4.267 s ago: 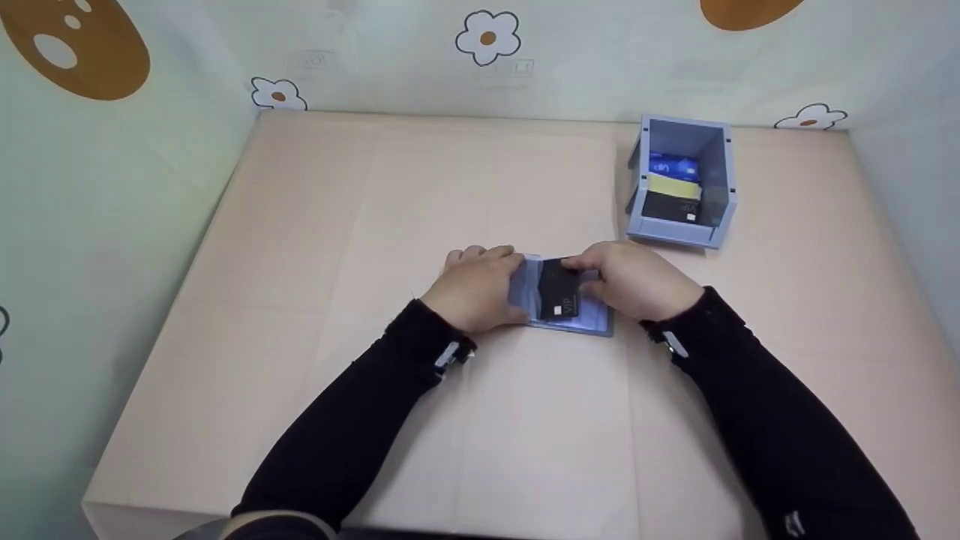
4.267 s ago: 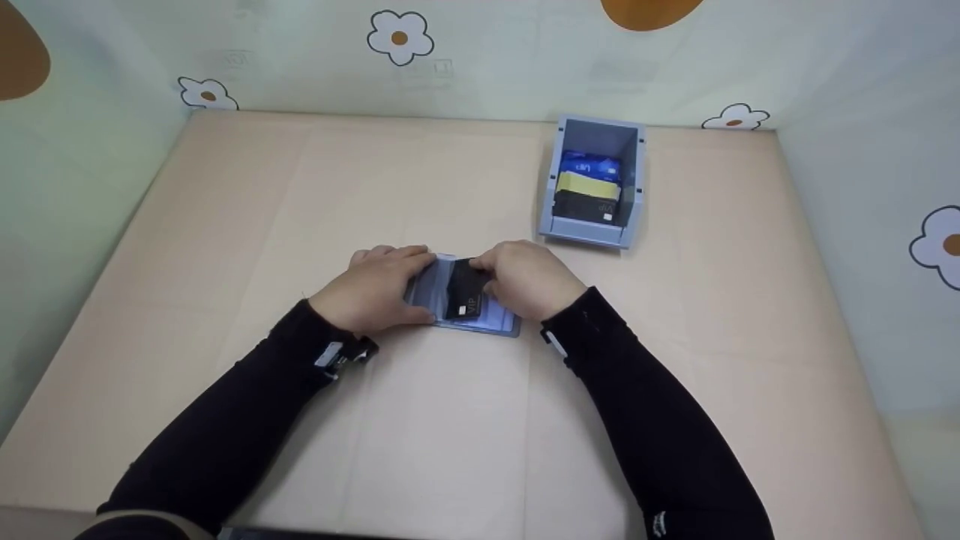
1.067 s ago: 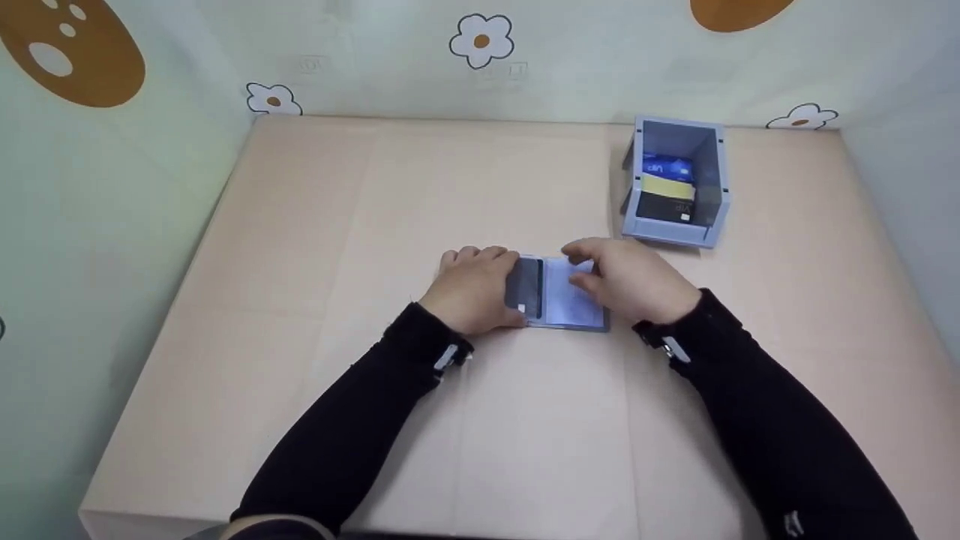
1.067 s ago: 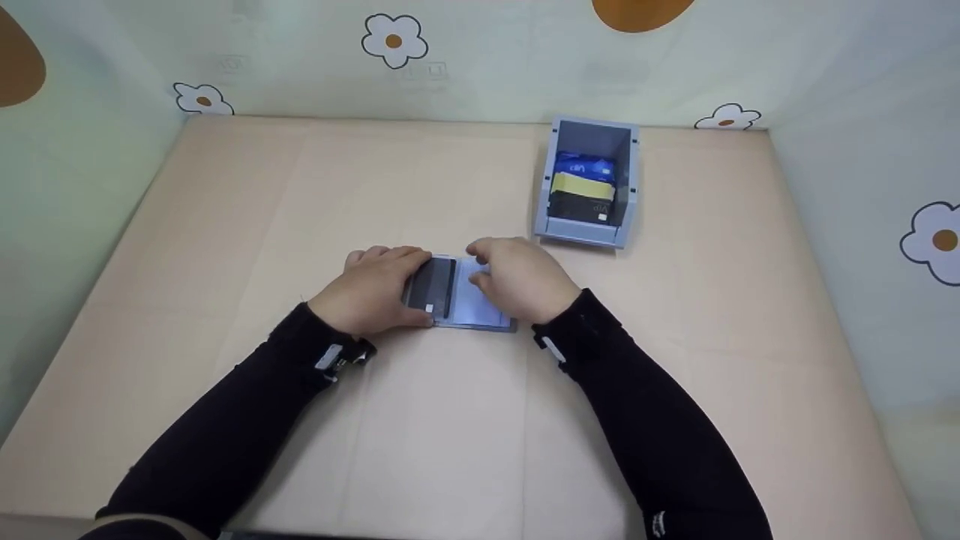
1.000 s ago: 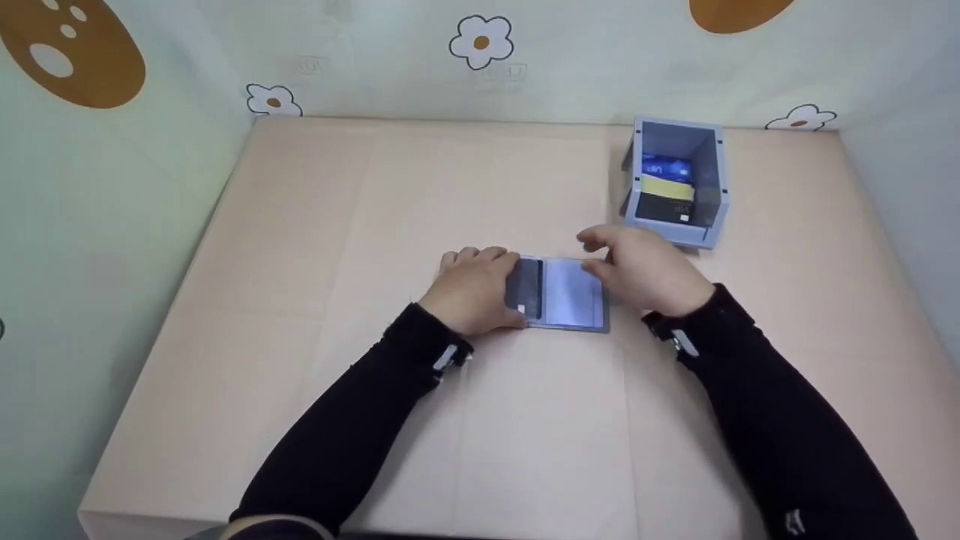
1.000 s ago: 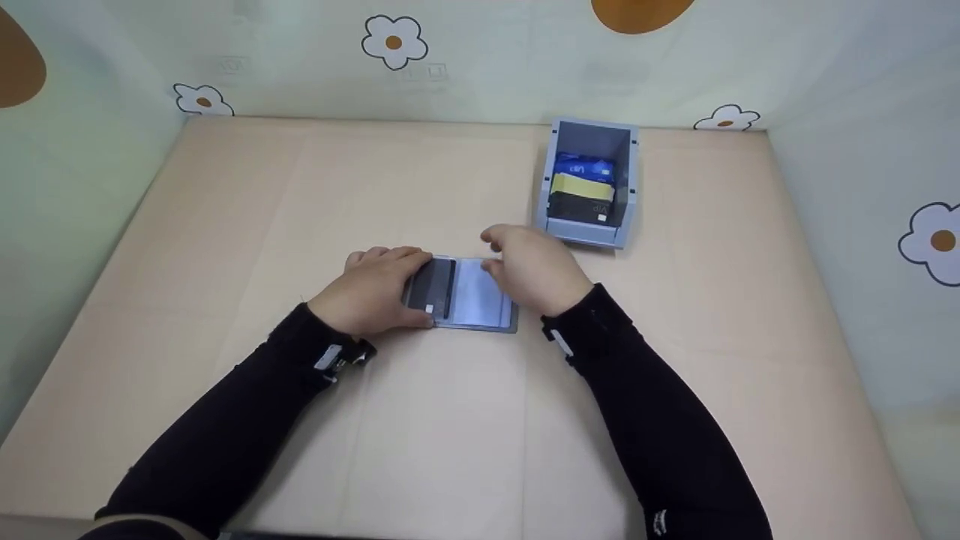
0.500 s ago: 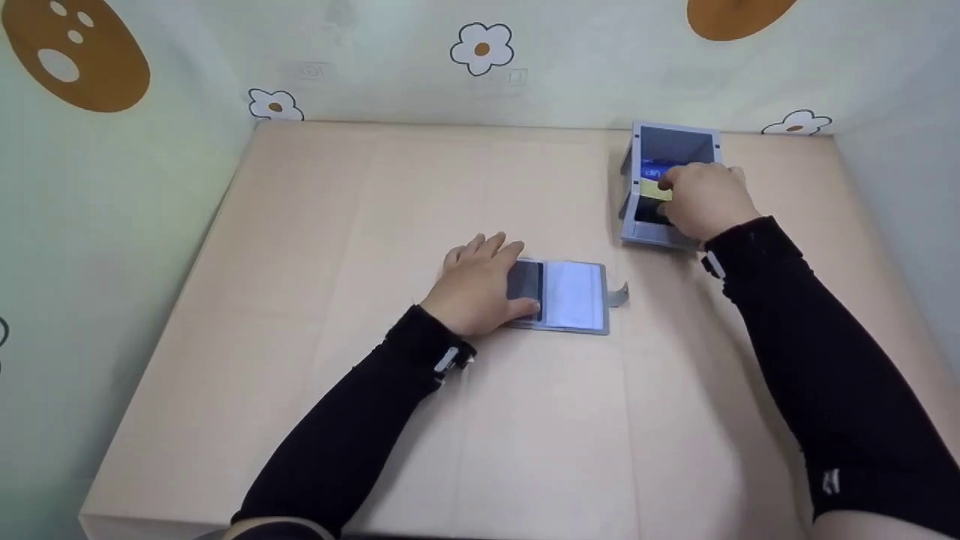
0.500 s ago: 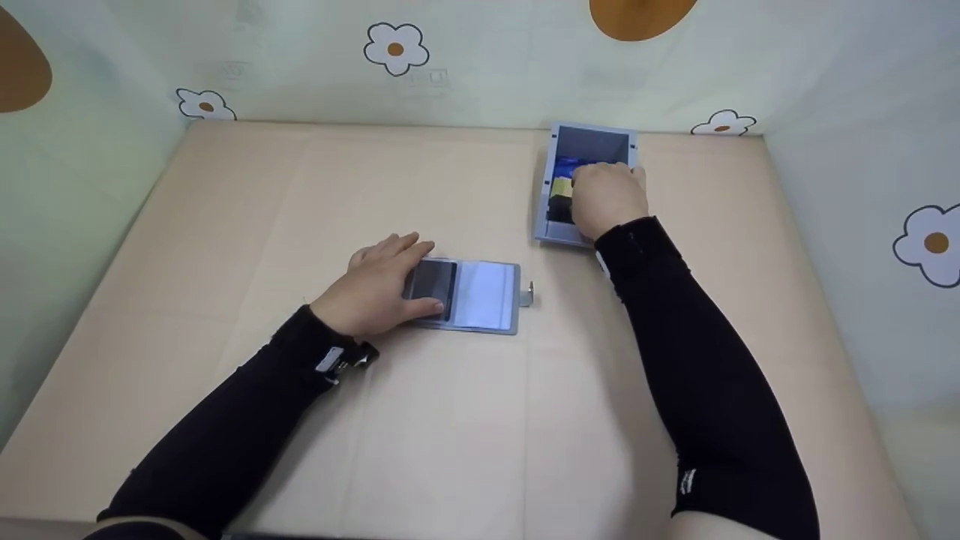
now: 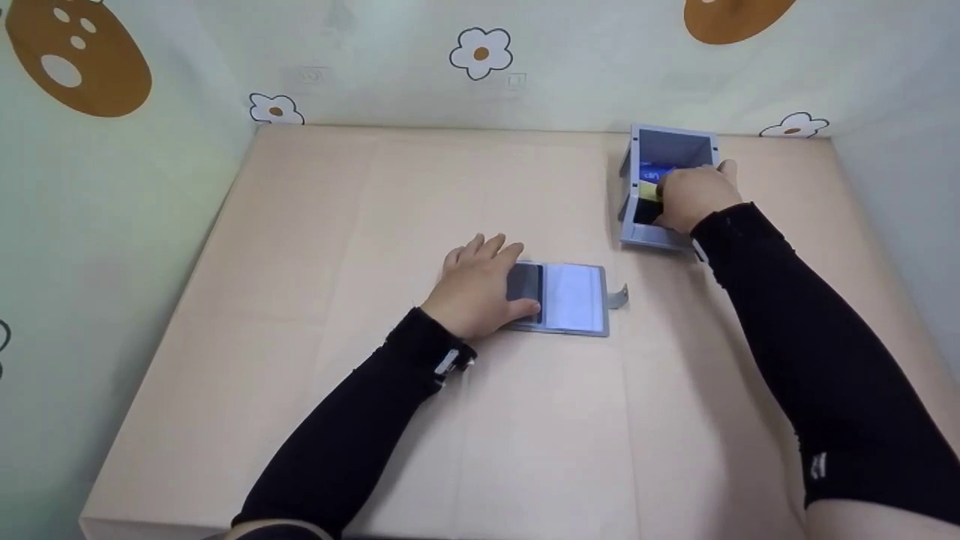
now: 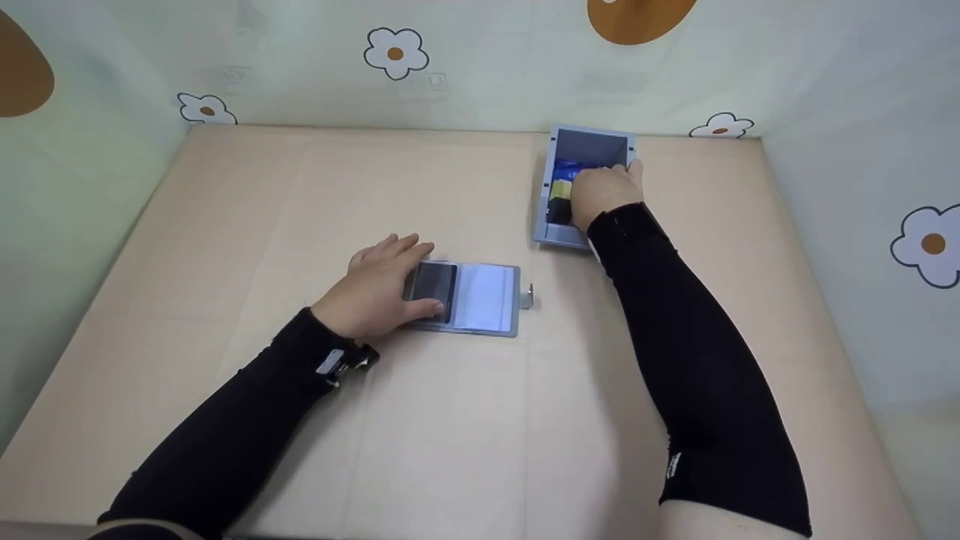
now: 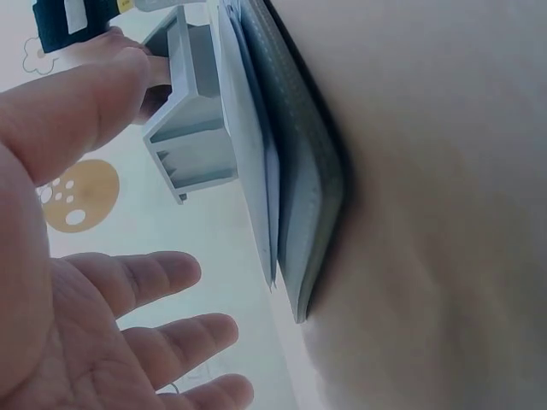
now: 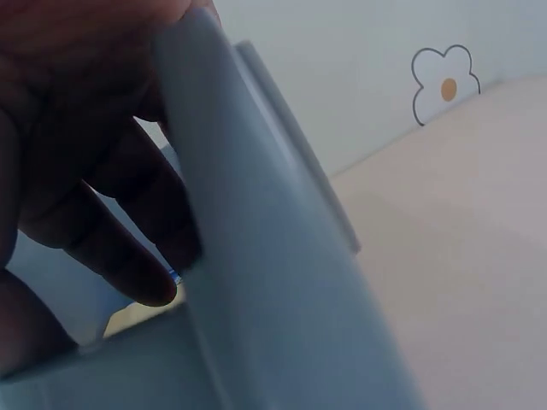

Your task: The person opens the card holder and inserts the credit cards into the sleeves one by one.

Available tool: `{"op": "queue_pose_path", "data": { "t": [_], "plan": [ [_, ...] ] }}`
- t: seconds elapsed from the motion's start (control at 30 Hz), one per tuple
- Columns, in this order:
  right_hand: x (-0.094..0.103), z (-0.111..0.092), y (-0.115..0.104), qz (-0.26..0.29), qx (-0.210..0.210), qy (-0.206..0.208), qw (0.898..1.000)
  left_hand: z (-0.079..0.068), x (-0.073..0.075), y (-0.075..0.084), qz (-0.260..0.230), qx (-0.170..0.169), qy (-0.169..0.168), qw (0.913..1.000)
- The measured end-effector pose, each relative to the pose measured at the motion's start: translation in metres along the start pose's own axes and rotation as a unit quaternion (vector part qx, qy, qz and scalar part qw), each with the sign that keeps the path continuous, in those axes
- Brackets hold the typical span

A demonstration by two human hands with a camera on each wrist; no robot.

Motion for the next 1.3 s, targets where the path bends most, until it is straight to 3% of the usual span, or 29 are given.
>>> {"op": "queue_pose_path", "data": {
  "t": [0.47,1.3],
  "plan": [
    [-0.0072,0.0053,-0.0016,-0.004,-0.007,-0.014,1.0,-0.0001,-0.0015,-0.0007,0.002,-0.001,0.002,1.0],
    [-0.006,0.005,0.0011,0.009,-0.02,0.008,1.0,-0.0002,-0.0014,-0.0002,0.005,-0.005,0.007,1.0]
  ]
}}
Point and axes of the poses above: each hand's wrist, its own z-axis towards the middle knuckle, its own x-axis out of the back of the hand, y = z × x, the point moved 6 cm from there along z, towards the middle knuckle, and after that the axes turned 5 degrees about -z, right-handed, at the moved point
